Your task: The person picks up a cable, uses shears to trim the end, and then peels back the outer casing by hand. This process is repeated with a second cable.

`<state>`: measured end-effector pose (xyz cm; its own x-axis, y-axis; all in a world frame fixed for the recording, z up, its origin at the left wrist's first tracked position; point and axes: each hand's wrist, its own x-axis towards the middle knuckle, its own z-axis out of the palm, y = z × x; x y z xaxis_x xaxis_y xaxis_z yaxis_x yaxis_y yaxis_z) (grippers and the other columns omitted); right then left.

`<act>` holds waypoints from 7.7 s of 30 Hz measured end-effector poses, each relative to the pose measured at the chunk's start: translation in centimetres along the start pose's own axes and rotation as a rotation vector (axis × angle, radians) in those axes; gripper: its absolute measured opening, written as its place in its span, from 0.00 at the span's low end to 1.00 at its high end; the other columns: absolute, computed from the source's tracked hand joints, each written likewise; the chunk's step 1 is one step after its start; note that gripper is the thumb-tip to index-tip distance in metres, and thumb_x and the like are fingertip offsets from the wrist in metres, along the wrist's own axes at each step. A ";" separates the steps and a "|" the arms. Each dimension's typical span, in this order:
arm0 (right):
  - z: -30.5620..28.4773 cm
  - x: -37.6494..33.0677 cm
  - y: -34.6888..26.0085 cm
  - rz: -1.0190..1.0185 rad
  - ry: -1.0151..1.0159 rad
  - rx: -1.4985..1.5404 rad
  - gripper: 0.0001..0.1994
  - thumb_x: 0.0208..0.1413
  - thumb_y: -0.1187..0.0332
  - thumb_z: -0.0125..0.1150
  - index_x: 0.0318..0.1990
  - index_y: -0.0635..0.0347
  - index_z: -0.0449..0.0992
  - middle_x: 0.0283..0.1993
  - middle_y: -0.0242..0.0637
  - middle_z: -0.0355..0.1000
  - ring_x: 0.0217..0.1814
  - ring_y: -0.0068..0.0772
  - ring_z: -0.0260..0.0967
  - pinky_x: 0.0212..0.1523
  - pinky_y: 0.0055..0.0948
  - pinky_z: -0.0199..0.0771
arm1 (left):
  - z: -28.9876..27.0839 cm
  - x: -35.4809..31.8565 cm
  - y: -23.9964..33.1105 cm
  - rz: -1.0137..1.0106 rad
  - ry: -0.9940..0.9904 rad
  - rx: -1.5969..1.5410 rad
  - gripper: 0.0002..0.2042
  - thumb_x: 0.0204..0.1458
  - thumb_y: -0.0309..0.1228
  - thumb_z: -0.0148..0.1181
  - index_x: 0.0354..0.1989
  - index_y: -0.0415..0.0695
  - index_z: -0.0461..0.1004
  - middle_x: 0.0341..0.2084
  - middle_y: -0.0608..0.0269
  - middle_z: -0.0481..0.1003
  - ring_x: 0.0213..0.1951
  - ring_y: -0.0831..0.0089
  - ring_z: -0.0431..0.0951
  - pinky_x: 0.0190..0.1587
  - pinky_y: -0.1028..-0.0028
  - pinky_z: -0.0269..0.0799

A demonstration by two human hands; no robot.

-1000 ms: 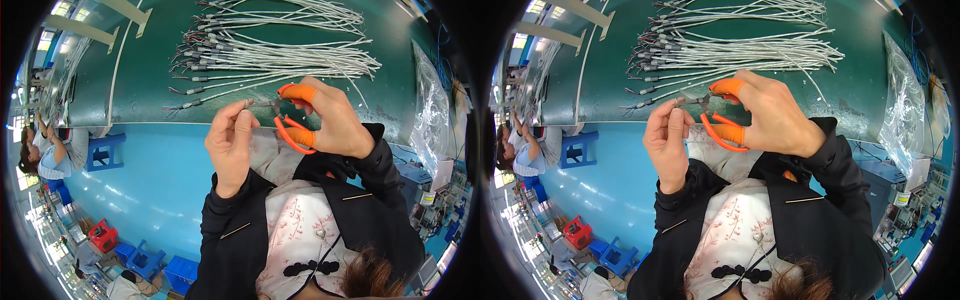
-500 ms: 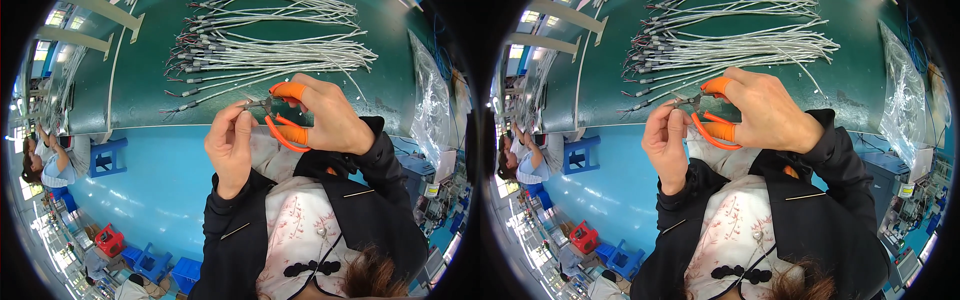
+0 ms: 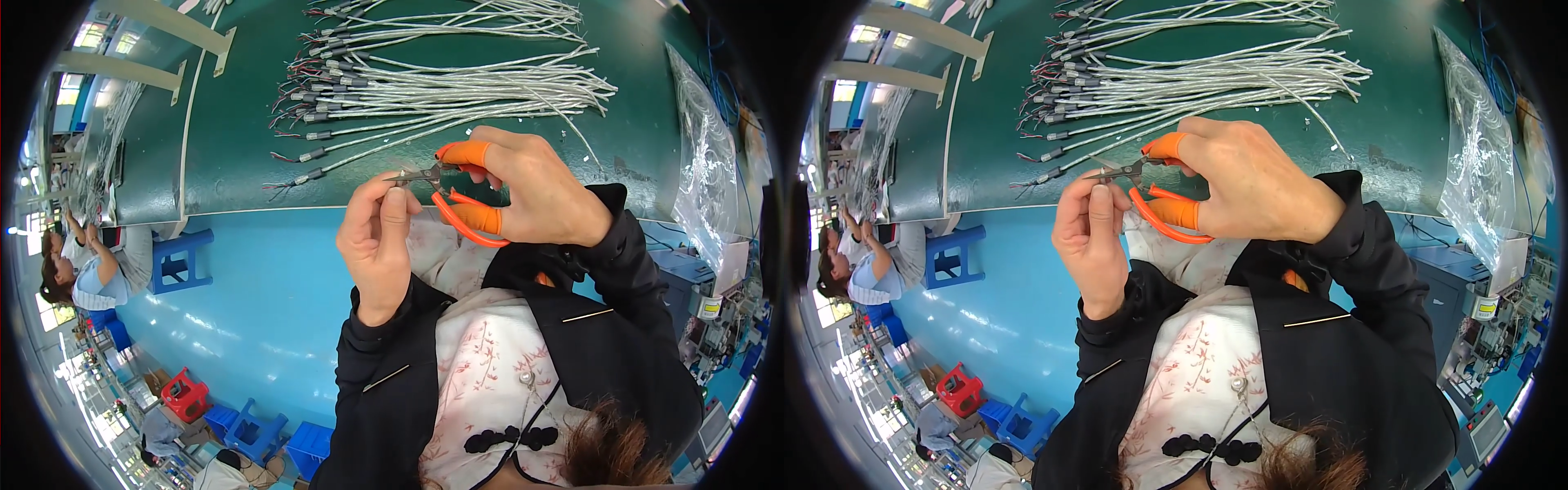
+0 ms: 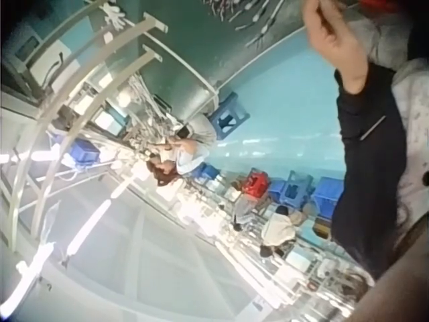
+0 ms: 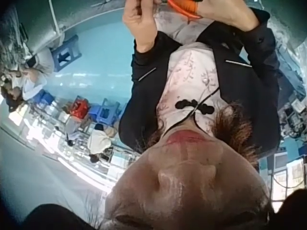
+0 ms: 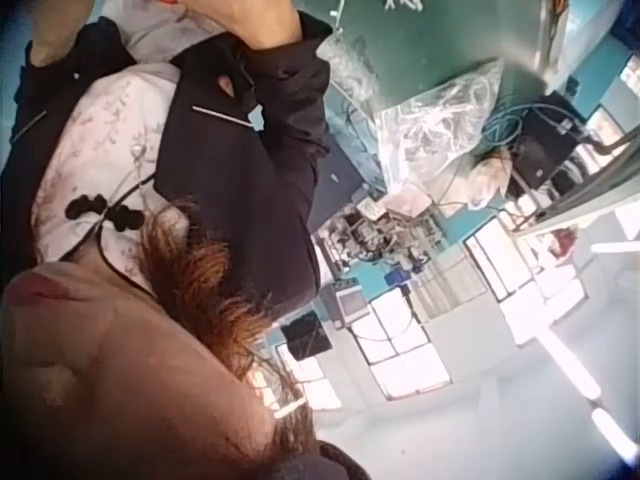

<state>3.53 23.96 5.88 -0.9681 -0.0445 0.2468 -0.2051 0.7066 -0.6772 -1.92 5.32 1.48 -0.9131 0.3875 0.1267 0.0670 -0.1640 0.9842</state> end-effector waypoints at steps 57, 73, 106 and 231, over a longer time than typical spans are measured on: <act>1.4 1.4 -0.1 -0.523 0.075 -0.328 0.14 0.32 0.77 0.64 0.33 0.64 0.74 0.31 0.38 0.71 0.26 0.36 0.69 0.22 0.27 0.69 | -1.7 0.8 2.7 -0.411 -0.312 -0.047 0.07 0.57 0.26 0.52 0.37 0.34 0.73 0.20 0.69 0.70 0.24 0.84 0.68 0.29 0.82 0.64; 0.8 2.2 0.9 0.528 -0.560 0.570 0.06 0.41 0.76 0.59 0.28 0.68 0.73 0.17 0.33 0.67 0.16 0.22 0.64 0.17 0.19 0.62 | -2.2 0.6 -0.1 0.537 -0.518 0.710 0.13 0.39 0.16 0.55 0.36 0.38 0.72 0.25 0.57 0.68 0.29 0.61 0.69 0.32 0.68 0.67; 2.8 -0.1 -0.3 0.755 0.087 1.423 0.06 0.60 0.71 0.47 0.34 0.64 0.68 0.25 0.30 0.64 0.17 0.16 0.54 0.16 0.16 0.53 | -1.2 -0.8 -1.1 0.170 -0.028 0.368 0.07 0.50 0.18 0.55 0.38 0.35 0.73 0.31 0.53 0.77 0.27 0.71 0.75 0.32 0.74 0.71; -10.5 0.7 14.5 0.130 0.865 1.048 0.11 0.60 0.73 0.48 0.46 0.72 0.69 0.41 0.42 0.72 0.44 0.34 0.72 0.46 0.26 0.71 | -4.1 18.6 7.9 0.808 -0.204 1.249 0.05 0.54 0.24 0.54 0.36 0.37 0.73 0.33 0.53 0.73 0.38 0.57 0.72 0.41 0.66 0.67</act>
<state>1.36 41.55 3.49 -0.6691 0.7066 0.2303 -0.5072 -0.2077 -0.8364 -20.06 7.52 11.09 -0.4001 0.7069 0.5833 0.8985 0.4280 0.0976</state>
